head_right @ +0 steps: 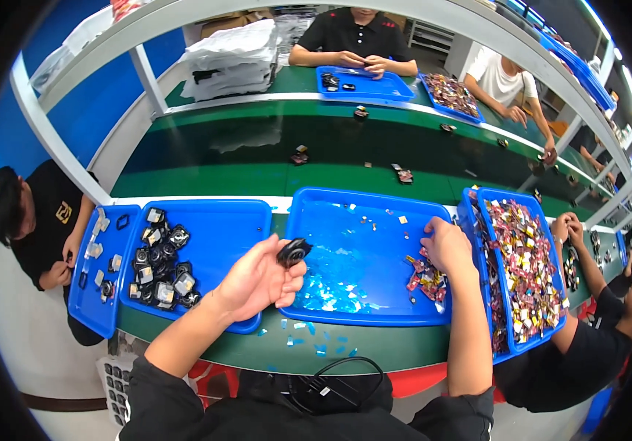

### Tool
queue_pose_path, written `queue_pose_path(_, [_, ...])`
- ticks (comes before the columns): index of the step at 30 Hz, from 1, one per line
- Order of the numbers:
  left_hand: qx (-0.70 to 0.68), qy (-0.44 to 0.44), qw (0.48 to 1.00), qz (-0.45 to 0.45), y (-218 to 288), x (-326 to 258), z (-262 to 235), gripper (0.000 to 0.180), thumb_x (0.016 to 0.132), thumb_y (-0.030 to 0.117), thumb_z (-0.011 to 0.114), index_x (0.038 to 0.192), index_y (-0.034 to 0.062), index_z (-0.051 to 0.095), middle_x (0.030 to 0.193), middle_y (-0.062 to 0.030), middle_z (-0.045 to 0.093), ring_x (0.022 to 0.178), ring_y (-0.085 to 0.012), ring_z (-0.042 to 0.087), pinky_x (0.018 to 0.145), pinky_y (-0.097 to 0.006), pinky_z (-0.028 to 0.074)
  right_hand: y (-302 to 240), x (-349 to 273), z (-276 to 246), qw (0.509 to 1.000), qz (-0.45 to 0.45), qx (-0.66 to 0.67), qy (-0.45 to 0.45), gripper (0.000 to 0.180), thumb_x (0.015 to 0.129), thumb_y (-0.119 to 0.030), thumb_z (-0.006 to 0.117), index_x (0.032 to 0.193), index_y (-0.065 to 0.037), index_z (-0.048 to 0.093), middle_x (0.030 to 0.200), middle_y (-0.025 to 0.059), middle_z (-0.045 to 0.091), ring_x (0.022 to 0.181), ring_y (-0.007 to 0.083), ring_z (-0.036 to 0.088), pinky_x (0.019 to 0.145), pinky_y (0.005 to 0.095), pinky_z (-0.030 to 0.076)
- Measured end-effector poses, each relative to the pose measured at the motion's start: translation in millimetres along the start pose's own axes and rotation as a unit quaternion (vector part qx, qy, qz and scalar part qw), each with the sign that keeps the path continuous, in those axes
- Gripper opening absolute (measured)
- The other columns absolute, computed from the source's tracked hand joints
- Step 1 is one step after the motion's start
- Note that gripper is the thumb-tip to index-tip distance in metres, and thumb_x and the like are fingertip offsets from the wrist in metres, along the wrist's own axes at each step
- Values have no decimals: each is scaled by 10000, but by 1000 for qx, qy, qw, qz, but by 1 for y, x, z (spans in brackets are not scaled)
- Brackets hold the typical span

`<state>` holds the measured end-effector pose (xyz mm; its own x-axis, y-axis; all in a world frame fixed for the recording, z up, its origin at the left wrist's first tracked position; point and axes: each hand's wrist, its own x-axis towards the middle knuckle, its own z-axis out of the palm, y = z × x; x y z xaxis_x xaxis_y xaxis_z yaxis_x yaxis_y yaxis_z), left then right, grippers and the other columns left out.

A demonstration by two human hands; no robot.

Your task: Assembling small electronic components into a housing on a production line.

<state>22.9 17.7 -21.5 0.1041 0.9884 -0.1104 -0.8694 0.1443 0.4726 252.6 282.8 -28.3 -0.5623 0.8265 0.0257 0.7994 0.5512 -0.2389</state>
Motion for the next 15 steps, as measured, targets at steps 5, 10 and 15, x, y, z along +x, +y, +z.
queue_pose_path(5, [103,100,986,84,-7,6,-4,249,951,104,545,1180,112,449,1020,-90,555,799,-181,576,717,-368,540,4,-14,-8,995,1,78,-56,206,763,-73,725,954,-27,665,837,148,698,840,294,683,747,374,529])
queue_pose_path(10, [187,157,955,170,-6,-1,4,450,864,-78,565,1284,26,441,1028,-80,546,865,-186,652,814,-359,588,5,-18,-3,981,-53,181,-46,177,772,-34,708,941,3,670,751,94,669,702,205,653,686,320,523])
queue_pose_path(15, [287,168,934,131,-12,-2,18,131,941,109,592,1020,4,601,883,-110,677,772,-189,685,686,-283,586,-6,-44,-16,959,-73,262,82,60,829,-3,655,874,23,624,750,61,637,685,105,602,631,252,490])
